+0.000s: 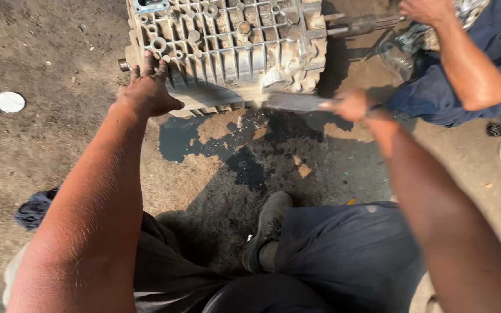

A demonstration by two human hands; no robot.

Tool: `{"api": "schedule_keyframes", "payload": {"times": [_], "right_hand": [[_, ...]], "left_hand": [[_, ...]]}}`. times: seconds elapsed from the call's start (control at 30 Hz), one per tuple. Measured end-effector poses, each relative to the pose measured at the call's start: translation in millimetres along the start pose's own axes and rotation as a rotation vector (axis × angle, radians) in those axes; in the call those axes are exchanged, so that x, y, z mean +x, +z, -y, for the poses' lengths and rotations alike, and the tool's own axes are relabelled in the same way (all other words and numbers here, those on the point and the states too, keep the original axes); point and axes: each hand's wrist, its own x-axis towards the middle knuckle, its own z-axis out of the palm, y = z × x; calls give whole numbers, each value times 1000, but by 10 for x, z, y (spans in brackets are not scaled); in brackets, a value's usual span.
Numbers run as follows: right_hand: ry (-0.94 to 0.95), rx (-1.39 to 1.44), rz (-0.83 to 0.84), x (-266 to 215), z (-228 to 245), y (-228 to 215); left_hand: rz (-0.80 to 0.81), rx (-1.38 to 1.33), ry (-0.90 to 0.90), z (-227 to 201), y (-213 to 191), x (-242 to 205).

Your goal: The person scrubs a large metal engine block with a wire brush, focusing on the fins and crevices. They rotate the block to access different sides and continue scrubbing while another person works nearby.

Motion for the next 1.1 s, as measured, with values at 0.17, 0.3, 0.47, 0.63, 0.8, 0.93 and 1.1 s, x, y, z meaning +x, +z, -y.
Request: {"api": "schedule_keyframes", "payload": {"times": [0.17, 0.3, 0.47, 0.63, 0.8, 0.93, 1.1], "right_hand": [[-57, -72, -65, 171, -304, 240], [-170, 96, -143, 180, 297, 528], [-205, -48, -44, 220, -303, 47], [-174, -24, -85, 175, 80, 228], [-156, 76, -280, -21, 637, 133], [-92, 56, -138, -147, -37, -270], [-223, 72, -559, -545, 658, -26]], "left_hand": [[9, 33, 1, -25, 35, 47], [-21, 47, 34, 37, 136, 77], [-64, 69, 18, 168, 183, 214], [-85, 45, 28, 208, 239, 243], [-123, 19, 80, 268, 254, 251], [-79, 52, 61, 271, 224, 249], [-75, 46, 36, 136, 142, 159]]}}
